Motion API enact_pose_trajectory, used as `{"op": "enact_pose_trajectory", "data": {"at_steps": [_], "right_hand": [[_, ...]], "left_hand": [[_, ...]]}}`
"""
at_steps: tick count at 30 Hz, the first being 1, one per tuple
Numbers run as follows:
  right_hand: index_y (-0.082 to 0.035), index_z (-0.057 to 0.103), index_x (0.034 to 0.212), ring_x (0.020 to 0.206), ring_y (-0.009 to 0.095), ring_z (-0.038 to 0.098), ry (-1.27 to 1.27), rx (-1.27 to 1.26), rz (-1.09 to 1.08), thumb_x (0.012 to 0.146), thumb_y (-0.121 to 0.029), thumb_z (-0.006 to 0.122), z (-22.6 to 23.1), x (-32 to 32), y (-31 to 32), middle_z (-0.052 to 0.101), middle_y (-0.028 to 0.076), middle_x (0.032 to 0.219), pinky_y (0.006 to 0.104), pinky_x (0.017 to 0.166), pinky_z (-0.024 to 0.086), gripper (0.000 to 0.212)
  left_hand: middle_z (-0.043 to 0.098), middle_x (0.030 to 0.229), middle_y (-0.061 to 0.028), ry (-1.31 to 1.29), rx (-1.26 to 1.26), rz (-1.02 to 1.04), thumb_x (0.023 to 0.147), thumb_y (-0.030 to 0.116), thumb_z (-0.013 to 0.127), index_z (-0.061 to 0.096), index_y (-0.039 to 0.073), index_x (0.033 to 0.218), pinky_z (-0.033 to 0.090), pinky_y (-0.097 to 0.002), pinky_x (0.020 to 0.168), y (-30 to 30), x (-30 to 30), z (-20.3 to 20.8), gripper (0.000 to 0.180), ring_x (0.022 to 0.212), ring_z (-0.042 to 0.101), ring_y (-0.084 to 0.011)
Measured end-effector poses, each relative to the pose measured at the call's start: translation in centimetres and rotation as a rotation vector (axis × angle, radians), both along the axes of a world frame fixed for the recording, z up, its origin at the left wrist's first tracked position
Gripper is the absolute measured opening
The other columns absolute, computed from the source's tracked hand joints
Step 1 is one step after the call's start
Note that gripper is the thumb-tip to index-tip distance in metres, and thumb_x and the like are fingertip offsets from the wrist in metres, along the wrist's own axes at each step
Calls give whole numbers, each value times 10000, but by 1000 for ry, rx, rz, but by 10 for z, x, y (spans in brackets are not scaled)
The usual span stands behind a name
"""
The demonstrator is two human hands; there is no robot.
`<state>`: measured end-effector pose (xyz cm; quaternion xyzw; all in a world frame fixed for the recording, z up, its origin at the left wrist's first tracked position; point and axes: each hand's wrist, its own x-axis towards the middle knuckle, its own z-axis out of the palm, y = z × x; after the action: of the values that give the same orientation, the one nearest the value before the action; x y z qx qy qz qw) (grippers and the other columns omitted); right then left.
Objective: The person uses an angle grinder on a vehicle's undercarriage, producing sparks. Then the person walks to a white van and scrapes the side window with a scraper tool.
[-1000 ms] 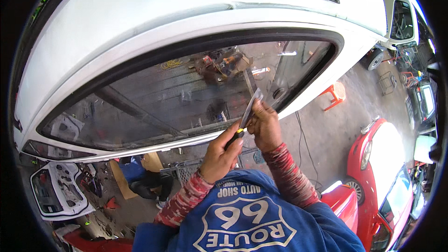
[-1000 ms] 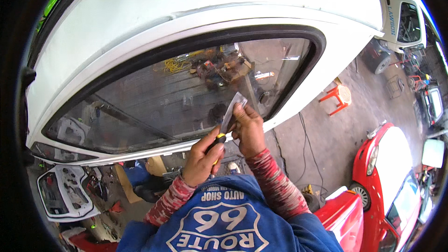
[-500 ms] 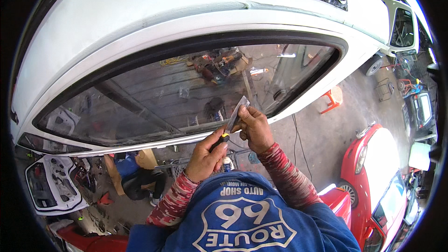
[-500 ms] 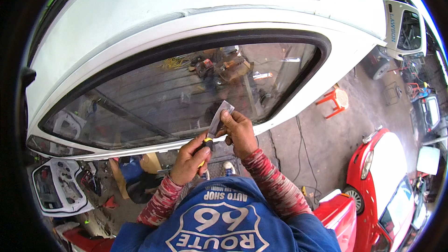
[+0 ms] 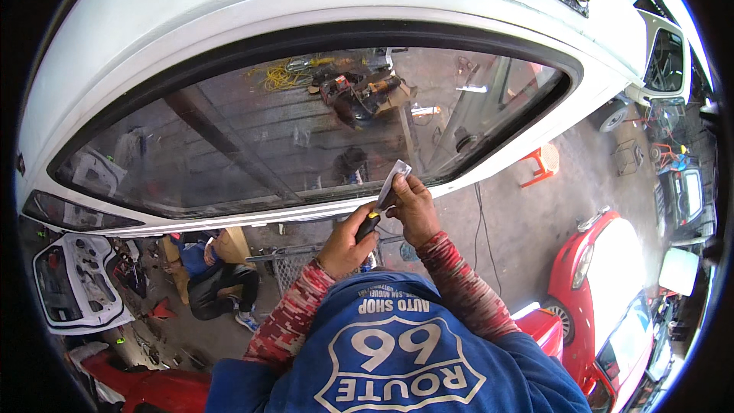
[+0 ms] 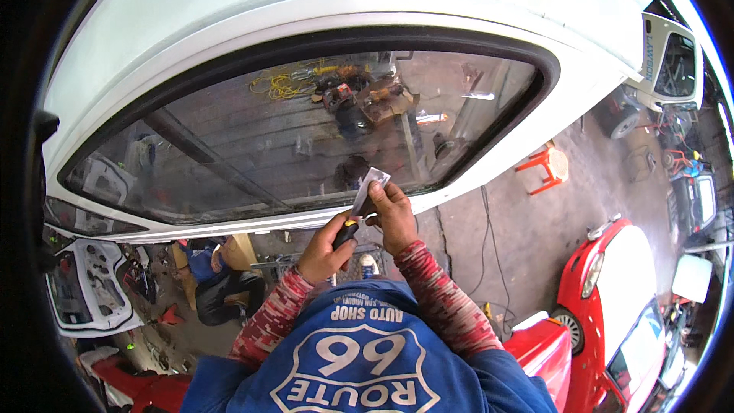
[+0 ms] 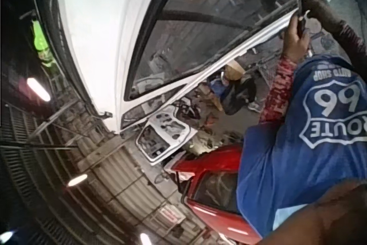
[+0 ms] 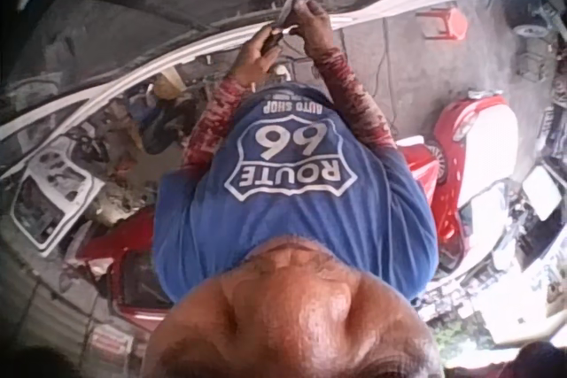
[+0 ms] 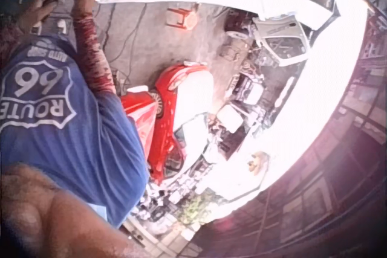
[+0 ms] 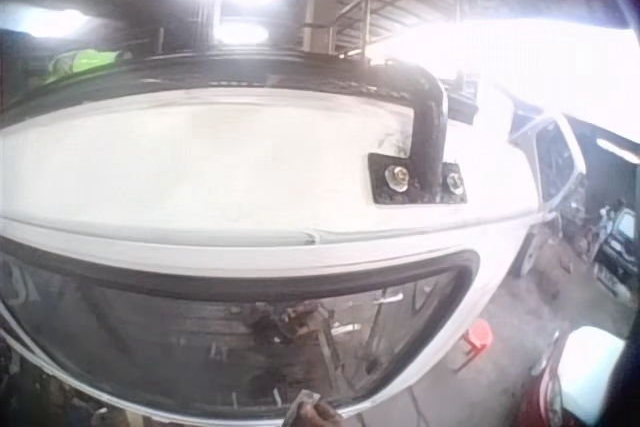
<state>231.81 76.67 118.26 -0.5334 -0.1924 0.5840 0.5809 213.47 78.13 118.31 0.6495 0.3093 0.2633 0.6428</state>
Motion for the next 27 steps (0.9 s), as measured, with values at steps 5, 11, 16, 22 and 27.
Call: {"op": "enact_pose_trajectory", "data": {"at_steps": [5, 11, 16, 22, 27], "right_hand": [[-59, 659, 1082, 776, 93, 656, -278, 61, 29, 1021, -382, 620, 9, 17, 9, 699, 10, 894, 240, 634, 491, 331], [-32, 709, 1047, 645, 60, 575, -237, 130, -136, 980, -276, 695, 30, 16, 14, 681, -5, 821, 214, 537, 443, 254], [-13, 704, 1068, 623, 57, 573, -216, -1, -47, 978, -305, 698, 30, 21, 14, 674, -4, 829, 208, 526, 455, 306], [-12, 694, 1058, 607, 63, 582, -220, 105, -182, 973, -295, 704, 37, 20, 14, 673, 1, 794, 207, 498, 424, 296], [20, 693, 1026, 615, 70, 573, -197, 126, -188, 968, -282, 711, 39, 19, 15, 671, 9, 803, 228, 495, 444, 308]], "left_hand": [[702, 967, -187, 150, 47, 77, 979, 197, 620, 511, 42, 1365, 528, -364, 753, 5, 24, -8, 430, 879, 717, -300], [650, 757, -108, 84, -19, 103, 1010, 226, 602, 549, 31, 1299, 495, -332, 623, 3, 39, 8, 352, 674, 654, -196], [533, 706, 14, 145, -148, 141, 1045, 198, 555, 550, 51, 1212, 382, -267, 471, 3, 43, 14, 223, 526, 477, -68], [538, 643, -25, 90, -53, 119, 1010, 200, 584, 574, 35, 1235, 412, -295, 477, 3, 46, 25, 278, 508, 512, -97], [531, 714, 22, 212, -82, 114, 1022, 156, 547, 561, 34, 1217, 384, -249, 480, 5, 44, 35, 230, 541, 484, -61]]}}
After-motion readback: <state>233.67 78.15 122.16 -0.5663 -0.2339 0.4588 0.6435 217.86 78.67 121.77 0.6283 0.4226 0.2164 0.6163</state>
